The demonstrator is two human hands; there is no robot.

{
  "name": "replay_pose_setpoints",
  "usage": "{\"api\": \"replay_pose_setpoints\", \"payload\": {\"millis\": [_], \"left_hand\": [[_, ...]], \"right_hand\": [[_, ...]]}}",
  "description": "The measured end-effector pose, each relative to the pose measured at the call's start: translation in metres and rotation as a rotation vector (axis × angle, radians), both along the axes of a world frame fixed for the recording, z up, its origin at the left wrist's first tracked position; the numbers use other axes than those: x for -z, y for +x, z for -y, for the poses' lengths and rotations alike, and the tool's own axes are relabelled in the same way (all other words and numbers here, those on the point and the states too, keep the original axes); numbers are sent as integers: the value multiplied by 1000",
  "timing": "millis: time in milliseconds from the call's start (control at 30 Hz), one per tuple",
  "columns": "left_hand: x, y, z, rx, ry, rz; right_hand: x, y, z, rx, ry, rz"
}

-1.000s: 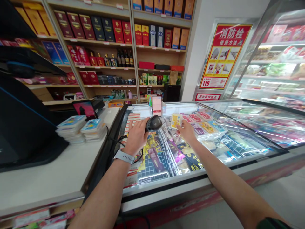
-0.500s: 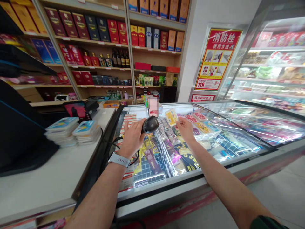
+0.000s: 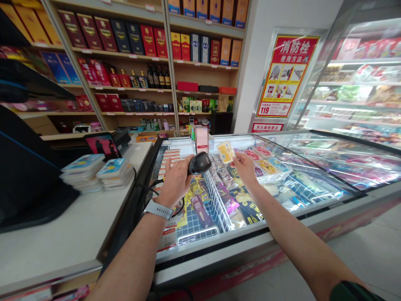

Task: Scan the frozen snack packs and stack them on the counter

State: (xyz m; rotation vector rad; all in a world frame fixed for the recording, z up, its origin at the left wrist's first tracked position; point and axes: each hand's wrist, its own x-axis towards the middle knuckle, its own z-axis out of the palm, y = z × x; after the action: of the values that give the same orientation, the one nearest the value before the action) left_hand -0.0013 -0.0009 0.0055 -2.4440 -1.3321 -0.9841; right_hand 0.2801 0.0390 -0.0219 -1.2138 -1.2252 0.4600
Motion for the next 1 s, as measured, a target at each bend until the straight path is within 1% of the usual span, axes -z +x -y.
{"api": "replay_pose_setpoints", "payload": {"millis": [133, 367, 633, 1000], "left_hand": [[0, 1, 0, 6, 2, 2], [1, 0, 0, -5, -5, -13], [-1, 1, 1, -7, -12, -14], [0, 1, -1, -25, 1, -31]], "right_hand": [[0, 0, 0, 2, -9, 18], [0, 0, 1, -22, 20, -3], [0, -1, 0, -2, 0, -13], [0, -3, 1, -37, -5, -19]]}}
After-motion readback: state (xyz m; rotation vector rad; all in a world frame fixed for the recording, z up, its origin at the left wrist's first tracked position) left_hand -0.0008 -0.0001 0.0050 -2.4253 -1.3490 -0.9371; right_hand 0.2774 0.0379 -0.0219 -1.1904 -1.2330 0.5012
